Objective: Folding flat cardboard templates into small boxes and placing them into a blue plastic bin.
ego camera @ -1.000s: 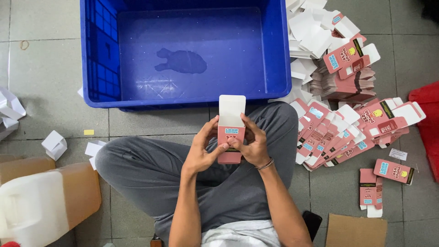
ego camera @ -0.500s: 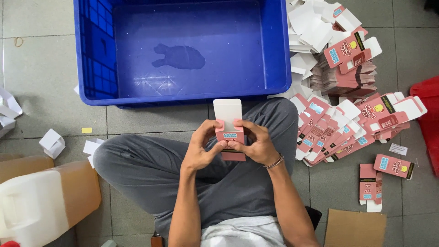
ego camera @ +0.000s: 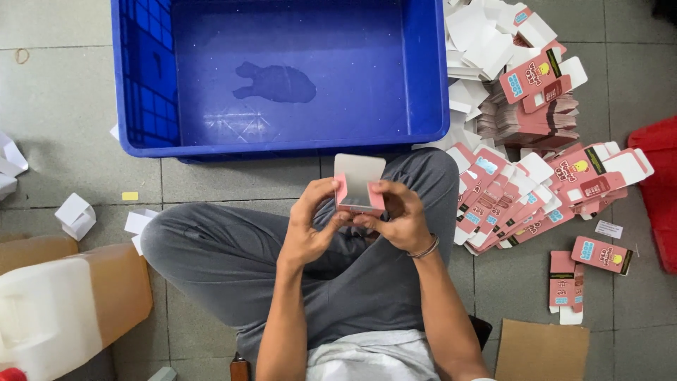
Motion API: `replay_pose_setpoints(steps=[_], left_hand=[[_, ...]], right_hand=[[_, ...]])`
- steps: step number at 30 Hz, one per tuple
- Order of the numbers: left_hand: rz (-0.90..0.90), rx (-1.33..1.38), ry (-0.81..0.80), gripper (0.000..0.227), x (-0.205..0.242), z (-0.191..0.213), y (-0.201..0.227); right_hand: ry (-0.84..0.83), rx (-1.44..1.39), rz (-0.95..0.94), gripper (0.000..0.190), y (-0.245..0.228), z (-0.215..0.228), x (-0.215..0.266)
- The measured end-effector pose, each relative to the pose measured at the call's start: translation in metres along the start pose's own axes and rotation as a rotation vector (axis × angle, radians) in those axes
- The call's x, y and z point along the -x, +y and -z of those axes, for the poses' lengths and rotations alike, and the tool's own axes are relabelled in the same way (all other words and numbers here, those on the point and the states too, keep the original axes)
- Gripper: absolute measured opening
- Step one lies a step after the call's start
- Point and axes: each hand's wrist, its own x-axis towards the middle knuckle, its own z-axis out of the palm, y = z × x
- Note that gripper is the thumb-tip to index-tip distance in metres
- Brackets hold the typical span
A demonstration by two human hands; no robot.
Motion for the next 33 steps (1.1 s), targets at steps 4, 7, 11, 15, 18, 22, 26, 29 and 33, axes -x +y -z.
replay_pose_setpoints(steps=[4, 7, 11, 15, 18, 22, 26, 29, 33], left_hand=[[-0.087, -0.026, 0.004, 0.036, 0.0, 0.003, 0.006], [-0.19, 0.017, -0.015, 0.026, -0.002, 0.003, 0.02], [-0.244, 0.119, -0.027, 0.022, 0.003, 0.004, 0.029], [-0.309, 0.202, -0.056, 0.017, 0.004, 0.005, 0.033], [-0.309, 0.184, -0.037, 0.015, 0.004, 0.005, 0.033], [-0.236, 0.074, -0.04, 0.042, 0.004, 0.01, 0.028], [-0.025, 0.171, -0.067, 0.098, 0.009, 0.007, 0.02], [0.034, 0.204, -0.064, 0.106, 0.01, -0.001, 0.023], [0.083, 0.039, 0.048, 0.108, 0.018, -0.014, 0.018]], right_hand=[[-0.034, 0.112, 0.162, 0.05, -0.023, -0.002, -0.015], [-0.107, 0.09, 0.342, 0.03, -0.036, -0.003, -0.018], [-0.199, 0.226, 0.595, 0.017, -0.057, -0.003, -0.023], [-0.206, 0.414, 0.705, 0.005, -0.077, -0.008, -0.029], [-0.201, 0.266, 0.6, 0.015, -0.067, -0.006, -0.023], [-0.014, 0.124, 0.247, 0.055, -0.017, 0.013, 0.013], [0.312, -0.418, -0.208, 0.097, -0.021, -0.017, -0.011], [0.478, -0.596, -0.379, 0.082, -0.013, -0.026, -0.015], [0.644, -0.655, -0.534, 0.08, -0.03, -0.05, -0.027]])
